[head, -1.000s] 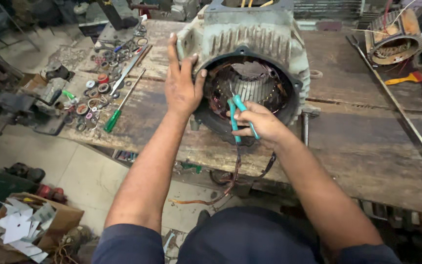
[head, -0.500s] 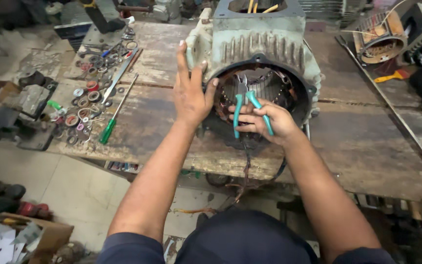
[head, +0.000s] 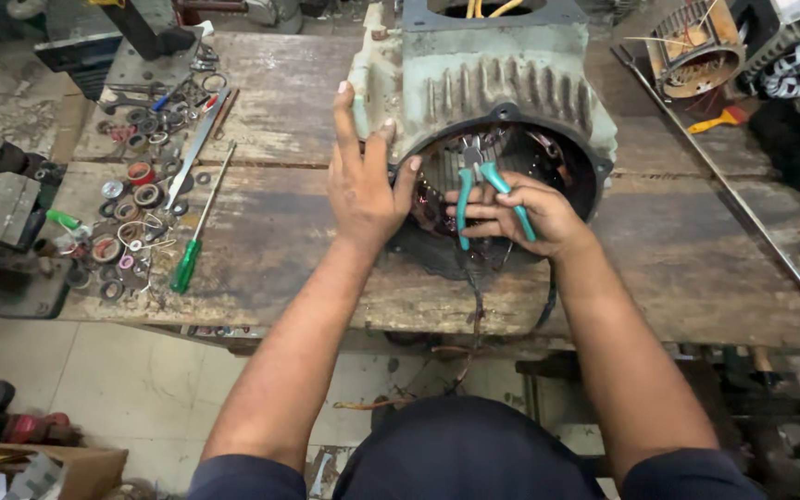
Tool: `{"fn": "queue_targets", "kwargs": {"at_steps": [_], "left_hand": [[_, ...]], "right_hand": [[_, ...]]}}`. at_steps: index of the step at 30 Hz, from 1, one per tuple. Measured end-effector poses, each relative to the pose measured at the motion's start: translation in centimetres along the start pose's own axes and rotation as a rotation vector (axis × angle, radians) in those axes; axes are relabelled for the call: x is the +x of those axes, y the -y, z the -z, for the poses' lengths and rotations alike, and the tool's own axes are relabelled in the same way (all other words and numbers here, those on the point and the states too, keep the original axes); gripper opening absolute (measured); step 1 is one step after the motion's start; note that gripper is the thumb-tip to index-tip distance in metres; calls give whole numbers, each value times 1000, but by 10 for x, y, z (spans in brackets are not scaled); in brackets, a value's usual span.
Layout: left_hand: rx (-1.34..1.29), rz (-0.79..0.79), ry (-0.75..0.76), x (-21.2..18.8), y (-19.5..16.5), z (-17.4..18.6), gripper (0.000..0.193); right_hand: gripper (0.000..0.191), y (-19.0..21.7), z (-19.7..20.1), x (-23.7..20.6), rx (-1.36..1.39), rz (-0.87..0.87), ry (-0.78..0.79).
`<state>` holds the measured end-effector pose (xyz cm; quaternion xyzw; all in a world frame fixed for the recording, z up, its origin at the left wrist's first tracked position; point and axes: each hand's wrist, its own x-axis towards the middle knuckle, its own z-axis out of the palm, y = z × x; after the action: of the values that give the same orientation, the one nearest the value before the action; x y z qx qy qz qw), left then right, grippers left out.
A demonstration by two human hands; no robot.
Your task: The person works on a disassembled electric motor stator on a workbench. They handle the motor housing and wires, strike the housing with a hammer, cut and pull out old winding wires with pliers, and pry inside the stator with a screwdriver to remove the old windings.
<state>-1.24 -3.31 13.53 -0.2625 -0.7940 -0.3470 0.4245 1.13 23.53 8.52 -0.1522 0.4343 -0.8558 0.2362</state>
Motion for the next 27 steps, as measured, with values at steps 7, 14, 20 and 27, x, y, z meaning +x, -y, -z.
{"fn": "queue_targets", "kwargs": {"at_steps": [7, 14, 20, 27], "left_hand": [[22, -15, -19, 1, 3, -4, 46], [39, 4, 10, -4, 6, -7, 46], [60, -27, 2, -4, 6, -8, 44], [64, 7, 15, -6, 5, -8, 45]], "right_hand": [[50, 1, 8, 7, -129, 12, -48], [37, -18, 23, 11, -374, 104, -245], [27, -35, 19, 8, -346, 119, -313], [37, -13, 5, 13, -270, -11, -181]]}}
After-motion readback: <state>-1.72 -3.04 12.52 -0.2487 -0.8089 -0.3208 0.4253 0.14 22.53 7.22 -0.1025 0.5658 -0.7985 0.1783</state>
